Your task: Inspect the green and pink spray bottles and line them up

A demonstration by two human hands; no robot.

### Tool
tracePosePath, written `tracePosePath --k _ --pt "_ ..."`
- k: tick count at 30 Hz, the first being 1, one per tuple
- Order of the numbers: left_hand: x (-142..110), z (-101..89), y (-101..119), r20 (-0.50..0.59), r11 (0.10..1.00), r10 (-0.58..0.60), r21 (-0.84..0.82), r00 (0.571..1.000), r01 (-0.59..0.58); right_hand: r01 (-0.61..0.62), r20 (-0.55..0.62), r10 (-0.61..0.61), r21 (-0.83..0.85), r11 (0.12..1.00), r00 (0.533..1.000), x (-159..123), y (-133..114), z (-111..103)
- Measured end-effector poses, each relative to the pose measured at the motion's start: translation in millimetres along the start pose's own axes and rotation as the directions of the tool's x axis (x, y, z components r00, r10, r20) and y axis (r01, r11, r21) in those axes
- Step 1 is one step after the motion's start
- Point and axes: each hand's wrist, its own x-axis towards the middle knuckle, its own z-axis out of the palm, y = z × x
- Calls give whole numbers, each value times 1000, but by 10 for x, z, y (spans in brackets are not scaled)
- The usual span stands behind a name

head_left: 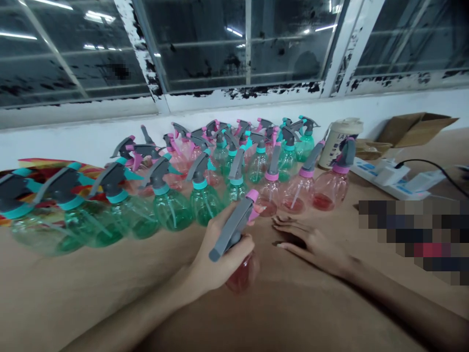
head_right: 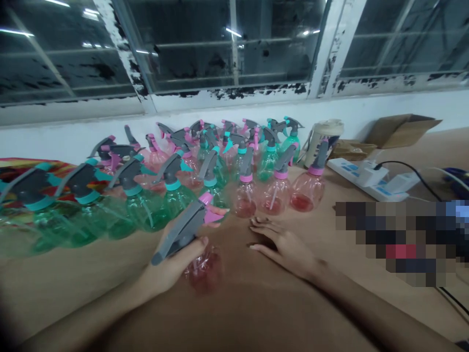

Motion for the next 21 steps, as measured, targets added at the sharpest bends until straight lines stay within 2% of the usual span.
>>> tracePosePath --k 7,15,21 --pt "7 -16 2 49 999 46 26 998 -48 -20 -2 20 -12 1000 1000 -42 -44 13" --pt "-1 -16 -14 46 999 -7 45 999 4 -3 -30 3 1 1000 1000 -65 -27 41" --pt "10 -9 -12 70 1000 3 18 998 -5 4 -29 -4 -2 1000 1000 -68 -18 59"
